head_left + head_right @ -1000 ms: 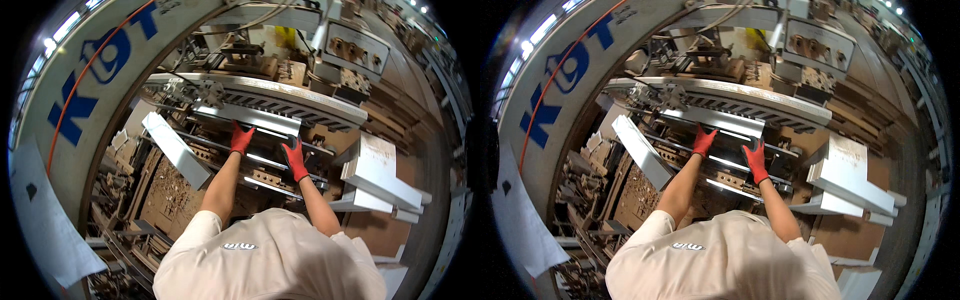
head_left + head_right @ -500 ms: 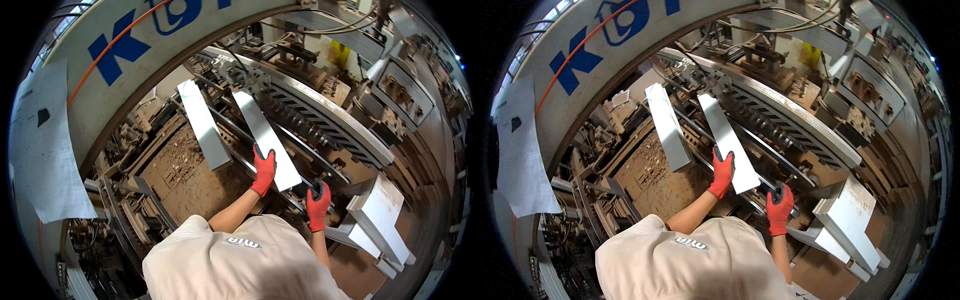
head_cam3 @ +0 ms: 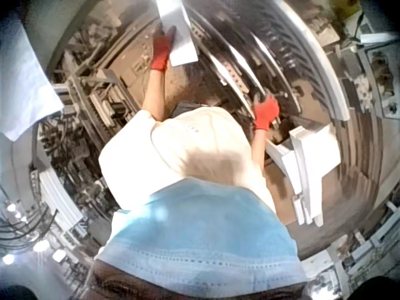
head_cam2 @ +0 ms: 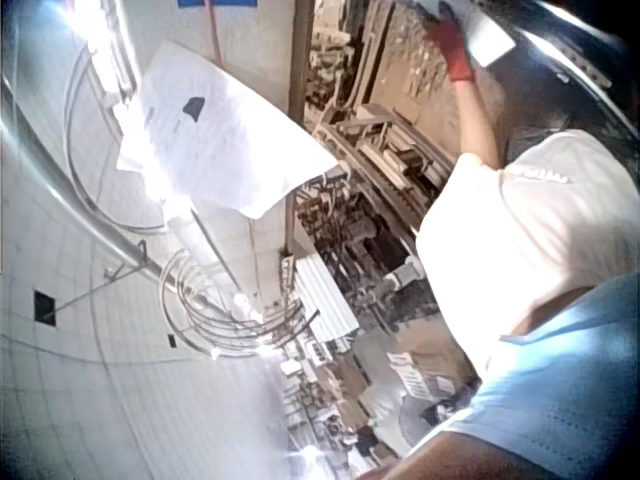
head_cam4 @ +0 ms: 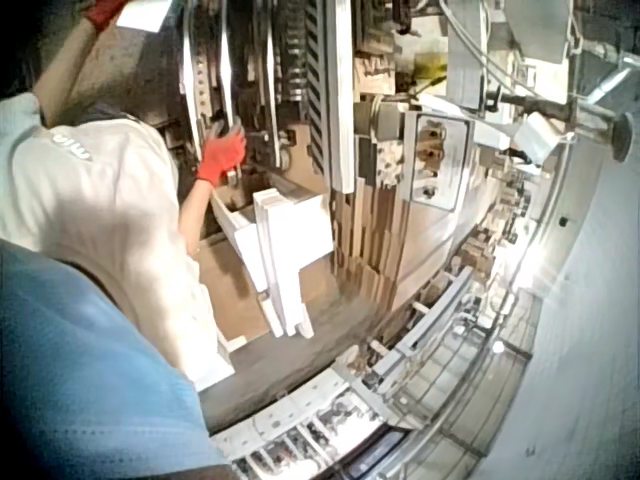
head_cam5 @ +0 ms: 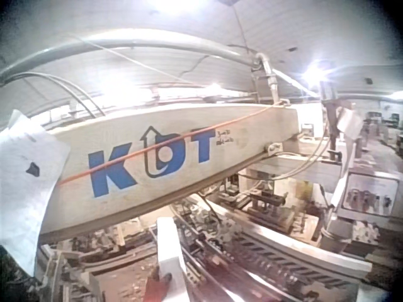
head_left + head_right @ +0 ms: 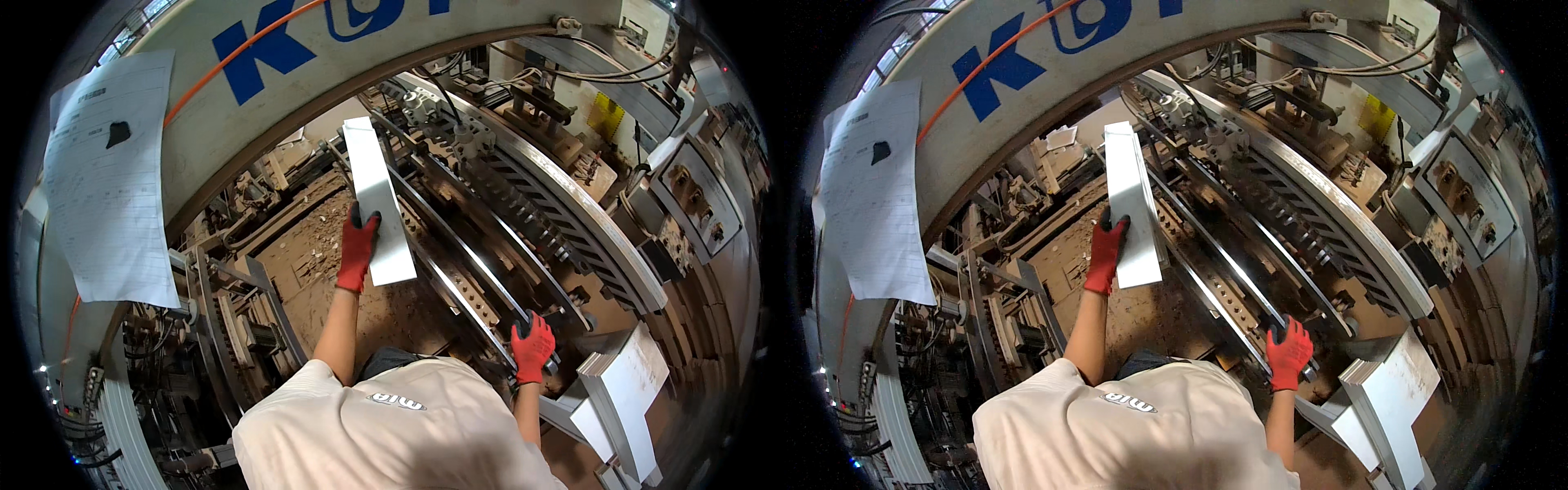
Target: The person feeds white rectangular panels into an industrial machine one by one and later stacks finished wooden boards onto a pallet.
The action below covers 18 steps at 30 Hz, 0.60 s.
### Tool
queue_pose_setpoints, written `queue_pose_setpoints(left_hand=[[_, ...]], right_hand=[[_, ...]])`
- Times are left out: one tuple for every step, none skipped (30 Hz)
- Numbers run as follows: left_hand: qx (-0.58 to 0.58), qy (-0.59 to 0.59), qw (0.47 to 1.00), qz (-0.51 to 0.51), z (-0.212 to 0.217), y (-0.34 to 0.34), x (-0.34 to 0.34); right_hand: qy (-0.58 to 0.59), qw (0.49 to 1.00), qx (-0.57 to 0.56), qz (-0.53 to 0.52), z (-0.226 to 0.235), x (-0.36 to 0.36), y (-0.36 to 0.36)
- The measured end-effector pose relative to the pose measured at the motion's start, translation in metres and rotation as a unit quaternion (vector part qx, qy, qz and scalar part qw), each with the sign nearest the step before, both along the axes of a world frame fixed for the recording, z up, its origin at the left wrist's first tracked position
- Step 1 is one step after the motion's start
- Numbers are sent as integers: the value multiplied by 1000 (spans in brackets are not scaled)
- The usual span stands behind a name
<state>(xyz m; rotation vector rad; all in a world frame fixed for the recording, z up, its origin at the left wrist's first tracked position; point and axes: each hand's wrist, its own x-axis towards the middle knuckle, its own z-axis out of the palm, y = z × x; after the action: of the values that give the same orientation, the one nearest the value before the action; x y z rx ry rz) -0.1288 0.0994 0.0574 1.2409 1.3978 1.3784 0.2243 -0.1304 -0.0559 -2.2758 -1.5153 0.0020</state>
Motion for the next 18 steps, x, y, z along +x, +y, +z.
queue_pose_setpoints(left_hand=[[1,-6,1000,9,-1,9,-4],[5,-11,1000,19,-5,20,-9],[7,-17,999,30,-13,28,-15],[-2,10,1000,29,-22,35,-24],[-11,37,999,26,-35,43,-33],[-22,63,998,21,-43,49,-37],[-97,156,982,38,-52,53,-41],[-71,193,976,66,-73,57,-50],[-45,229,968,87,-82,58,-48],[-58,187,978,69,-89,59,-50],[-73,144,986,47,-79,56,-40],[-58,131,989,42,-90,60,-49],[-42,118,991,37,-105,71,-63],[-24,59,998,-9,-94,71,-43],[-9,2,999,-50,-76,66,-27],[50,72,996,-15,-94,81,-28],[110,143,983,28,-118,96,-49],[166,207,962,59,-135,107,-63]], right_hand=[[-2,1000,9,0,-2,1,-1],[4,1000,6,2,-1,0,0],[11,1000,2,6,1,0,0],[18,1000,-3,8,2,0,0],[14,1000,-4,7,2,0,1],[10,1000,-6,4,2,0,0],[6,1000,-7,1,1,-1,0],[5,1000,-1,7,-1,-2,0],[4,1000,5,6,-3,-1,0],[3,1000,11,5,-5,0,0],[0,1000,11,-2,-6,0,-2],[-1,1000,13,2,-5,-2,-1],[-2,1000,15,5,-3,-4,-1],[3,1000,5,-6,-2,-1,-4],[12,1000,-2,-13,1,0,-6],[21,999,-9,-22,3,2,-8],[20,1000,-6,-10,-2,3,-7],[12,1000,7,7,0,0,-4]])
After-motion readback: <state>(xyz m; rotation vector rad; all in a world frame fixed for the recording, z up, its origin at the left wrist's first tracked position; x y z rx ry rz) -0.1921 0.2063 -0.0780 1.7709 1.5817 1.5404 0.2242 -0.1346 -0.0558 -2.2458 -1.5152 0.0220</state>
